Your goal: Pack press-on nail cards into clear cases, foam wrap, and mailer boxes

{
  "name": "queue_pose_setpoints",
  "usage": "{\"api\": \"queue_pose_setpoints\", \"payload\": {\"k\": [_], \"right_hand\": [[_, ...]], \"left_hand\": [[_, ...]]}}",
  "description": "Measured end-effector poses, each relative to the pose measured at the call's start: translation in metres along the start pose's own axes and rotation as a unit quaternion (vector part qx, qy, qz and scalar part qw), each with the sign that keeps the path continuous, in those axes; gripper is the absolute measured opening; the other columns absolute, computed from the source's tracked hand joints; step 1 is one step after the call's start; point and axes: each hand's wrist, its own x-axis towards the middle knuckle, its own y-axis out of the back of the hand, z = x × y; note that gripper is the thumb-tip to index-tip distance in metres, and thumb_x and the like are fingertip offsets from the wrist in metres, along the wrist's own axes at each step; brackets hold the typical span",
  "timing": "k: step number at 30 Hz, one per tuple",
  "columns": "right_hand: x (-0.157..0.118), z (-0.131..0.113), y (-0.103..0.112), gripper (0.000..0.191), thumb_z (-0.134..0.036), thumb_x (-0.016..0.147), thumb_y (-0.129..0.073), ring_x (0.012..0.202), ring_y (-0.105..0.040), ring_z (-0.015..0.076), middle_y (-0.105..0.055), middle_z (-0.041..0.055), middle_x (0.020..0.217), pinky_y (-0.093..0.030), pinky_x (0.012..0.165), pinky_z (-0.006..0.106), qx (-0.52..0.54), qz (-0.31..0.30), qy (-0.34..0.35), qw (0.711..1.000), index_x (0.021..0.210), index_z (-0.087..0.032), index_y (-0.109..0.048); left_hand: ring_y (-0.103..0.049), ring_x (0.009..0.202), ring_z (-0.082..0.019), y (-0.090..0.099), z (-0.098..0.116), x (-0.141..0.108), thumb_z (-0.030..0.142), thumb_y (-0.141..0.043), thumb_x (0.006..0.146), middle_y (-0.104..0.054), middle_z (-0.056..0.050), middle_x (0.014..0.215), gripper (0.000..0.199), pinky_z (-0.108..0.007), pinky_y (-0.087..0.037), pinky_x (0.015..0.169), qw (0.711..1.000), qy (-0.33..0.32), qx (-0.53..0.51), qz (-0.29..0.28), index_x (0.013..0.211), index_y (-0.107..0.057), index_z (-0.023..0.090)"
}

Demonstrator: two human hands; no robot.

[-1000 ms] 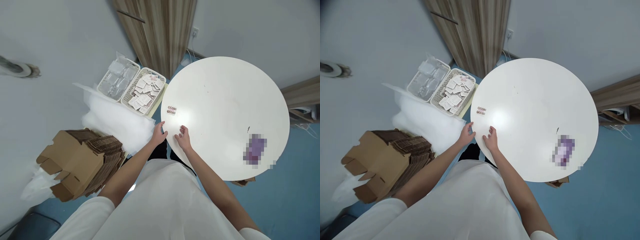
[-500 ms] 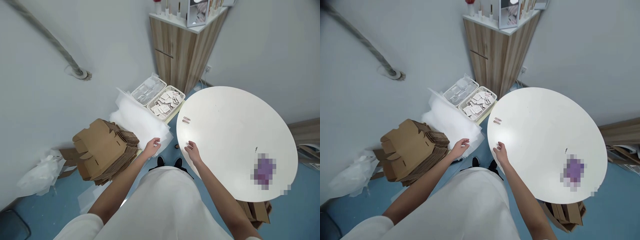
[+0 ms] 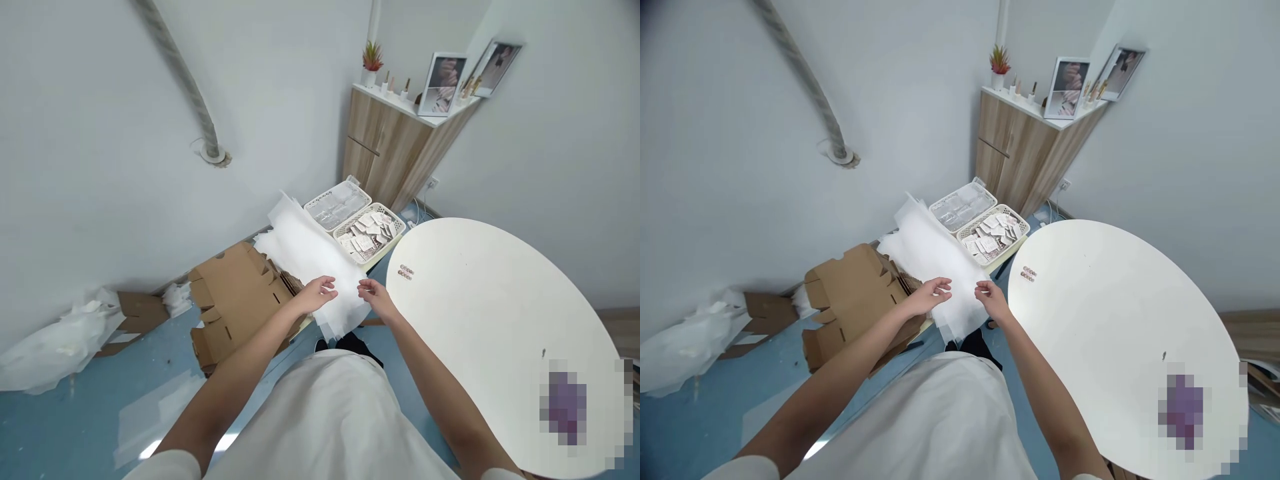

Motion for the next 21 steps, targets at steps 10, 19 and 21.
{"api": "queue_pose_setpoints", "payload": {"k": [10, 19, 21], "right_hand": [[0.099, -0.031, 0.018, 0.036, -0.036, 0.067, -0.059, 0.076, -0.058, 0.0152, -0.062, 0.006, 0.093, -0.047, 0.07, 0.032, -0.073, -0.018, 0.032, 0.997, 0.098, -0.018, -0.056], [0.233, -0.061, 0.03, 0.036, -0.034, 0.071, -0.053, 0.063, -0.054, 0.0121, -0.061, 0.0046, 0.096, -0.047, 0.065, 0.032, -0.166, -0.006, 0.078, 0.983, 0.103, -0.02, -0.054], [0.257, -0.061, 0.026, 0.036, -0.034, 0.071, -0.051, 0.061, -0.053, 0.012, -0.061, 0.0042, 0.095, -0.047, 0.065, 0.032, -0.178, -0.001, 0.088, 0.98, 0.104, -0.02, -0.054]], "left_hand": [[-0.06, 0.086, -0.019, 0.047, 0.01, 0.062, 0.044, -0.064, 0.064, -0.06, -0.01, 0.107, 0.055, -0.028, -0.048, 0.07, 0.999, 0.025, -0.025, 0.015, 0.113, -0.053, 0.019], [-0.058, 0.095, -0.023, 0.085, 0.02, 0.167, 0.037, -0.063, 0.066, -0.057, -0.011, 0.114, 0.049, -0.029, -0.048, 0.071, 0.992, 0.107, -0.013, 0.06, 0.111, -0.055, 0.02], [-0.057, 0.096, -0.024, 0.089, 0.021, 0.195, 0.031, -0.063, 0.065, -0.059, -0.011, 0.11, 0.046, -0.03, -0.047, 0.071, 0.991, 0.094, -0.011, 0.093, 0.11, -0.056, 0.02]]}}
